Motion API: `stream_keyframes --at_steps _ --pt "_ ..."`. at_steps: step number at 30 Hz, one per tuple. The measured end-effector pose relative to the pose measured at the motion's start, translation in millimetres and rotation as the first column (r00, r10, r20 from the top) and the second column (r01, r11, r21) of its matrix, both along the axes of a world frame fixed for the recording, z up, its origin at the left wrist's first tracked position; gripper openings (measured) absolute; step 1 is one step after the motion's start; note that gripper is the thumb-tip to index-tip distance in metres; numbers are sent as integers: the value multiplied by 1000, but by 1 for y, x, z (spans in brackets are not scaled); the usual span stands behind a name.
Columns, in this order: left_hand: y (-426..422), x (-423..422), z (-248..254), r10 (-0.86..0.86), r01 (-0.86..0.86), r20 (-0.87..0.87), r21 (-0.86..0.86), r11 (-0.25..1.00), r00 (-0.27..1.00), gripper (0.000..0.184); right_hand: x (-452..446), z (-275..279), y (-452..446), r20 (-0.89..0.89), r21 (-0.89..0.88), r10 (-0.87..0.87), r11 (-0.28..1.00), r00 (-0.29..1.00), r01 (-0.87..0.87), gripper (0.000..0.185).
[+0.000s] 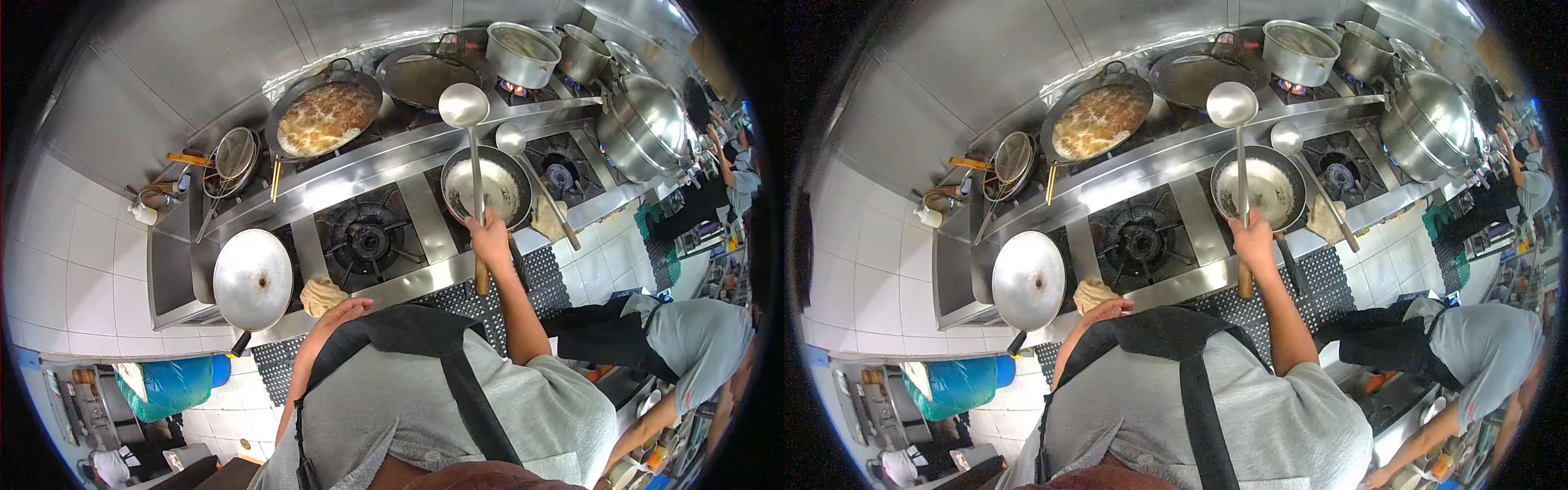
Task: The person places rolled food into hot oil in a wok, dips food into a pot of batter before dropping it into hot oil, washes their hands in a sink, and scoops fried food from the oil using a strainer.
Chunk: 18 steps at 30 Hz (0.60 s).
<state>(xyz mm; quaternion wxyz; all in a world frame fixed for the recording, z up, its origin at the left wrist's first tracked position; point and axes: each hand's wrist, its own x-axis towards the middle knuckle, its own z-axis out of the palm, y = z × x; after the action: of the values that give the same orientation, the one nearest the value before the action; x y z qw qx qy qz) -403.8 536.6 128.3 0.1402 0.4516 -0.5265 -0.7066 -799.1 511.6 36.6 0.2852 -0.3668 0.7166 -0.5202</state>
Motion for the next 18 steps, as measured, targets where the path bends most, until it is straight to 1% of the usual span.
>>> stream_keyframes --at_steps 1,2,3,5,6,8,10,12,14,15,16,17,18 --pt "1 0 0 0 0 3 4 1000 1000 41 5 2 2 -203 -66 -2 998 979 -12 20" --pt "1 -1 1 20 -20 0 30 999 1000 40 6 6 5 -226 66 32 998 974 -17 26" --pt "1 -2 2 39 -38 -4 54 998 999 40 9 11 4 -225 68 31 998 974 -16 26" --pt "1 -5 7 38 -37 -12 62 997 999 40 13 24 -4 -432 158 69 987 899 0 30" --pt "1 -7 10 39 -38 -21 66 997 999 39 12 23 -10 -433 159 67 987 899 3 30" --pt "-2 -9 14 26 -24 -21 81 996 999 39 12 21 -21 -251 137 66 990 966 -32 33" --pt "-3 -8 14 14 -12 -21 97 995 1000 39 12 28 -19 -260 141 58 990 964 -21 34" --pt "-4 -6 5 26 -24 -23 66 998 999 38 14 29 -14 -270 148 54 989 961 -14 35" --pt "-7 0 -8 20 -18 -45 45 999 999 38 15 21 -9 -296 59 48 998 954 -32 38" --pt "-7 4 -16 10 -8 -67 25 1000 998 38 13 16 -12 -297 61 54 997 953 -37 38" --pt "-8 7 -28 13 -11 -68 29 1000 998 38 10 12 -15 -188 113 92 991 978 -72 38" --pt "-8 10 -40 6 -4 -168 12 1000 986 38 10 12 -15 -75 163 122 981 990 -108 38" --pt "-9 12 -49 -5 2 -268 -10 1000 964 38 10 16 -13 -77 164 121 981 990 -107 38"
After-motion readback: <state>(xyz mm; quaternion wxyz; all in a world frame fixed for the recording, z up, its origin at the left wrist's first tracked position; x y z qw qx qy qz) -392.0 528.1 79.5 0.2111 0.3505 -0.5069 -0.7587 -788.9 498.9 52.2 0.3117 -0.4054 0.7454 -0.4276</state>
